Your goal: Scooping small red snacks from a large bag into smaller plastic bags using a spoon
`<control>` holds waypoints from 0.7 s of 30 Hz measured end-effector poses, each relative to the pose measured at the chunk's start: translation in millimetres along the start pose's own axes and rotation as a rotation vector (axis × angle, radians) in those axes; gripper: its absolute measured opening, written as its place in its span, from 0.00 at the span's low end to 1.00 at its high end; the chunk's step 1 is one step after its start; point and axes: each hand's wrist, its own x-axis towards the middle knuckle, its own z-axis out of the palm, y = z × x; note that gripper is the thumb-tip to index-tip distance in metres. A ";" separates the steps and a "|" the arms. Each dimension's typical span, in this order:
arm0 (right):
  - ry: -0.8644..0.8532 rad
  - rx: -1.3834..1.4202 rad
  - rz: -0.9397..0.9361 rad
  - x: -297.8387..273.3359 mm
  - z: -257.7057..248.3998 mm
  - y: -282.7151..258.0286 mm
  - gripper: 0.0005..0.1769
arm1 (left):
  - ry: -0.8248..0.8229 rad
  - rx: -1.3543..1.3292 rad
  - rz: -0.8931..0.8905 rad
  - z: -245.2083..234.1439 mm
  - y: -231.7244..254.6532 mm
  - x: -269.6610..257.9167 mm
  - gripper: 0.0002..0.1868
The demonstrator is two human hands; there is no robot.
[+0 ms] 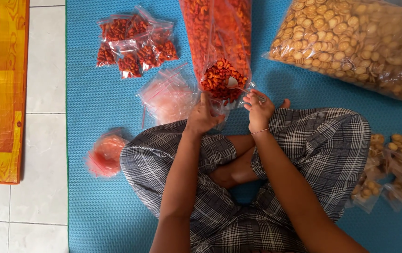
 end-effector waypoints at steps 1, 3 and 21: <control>-0.003 -0.001 0.000 0.1 -0.8 0.6 0.13 | 0.002 -0.001 -0.001 0.1 0.3 -0.2 0.41; 0.003 0.053 0.022 -0.2 -2.9 2.2 0.14 | 0.013 0.008 -0.003 0.8 0.6 -1.3 0.41; -0.033 0.193 0.001 20.9 -6.3 41.6 0.11 | 0.010 0.042 -0.036 5.2 -13.0 0.0 0.41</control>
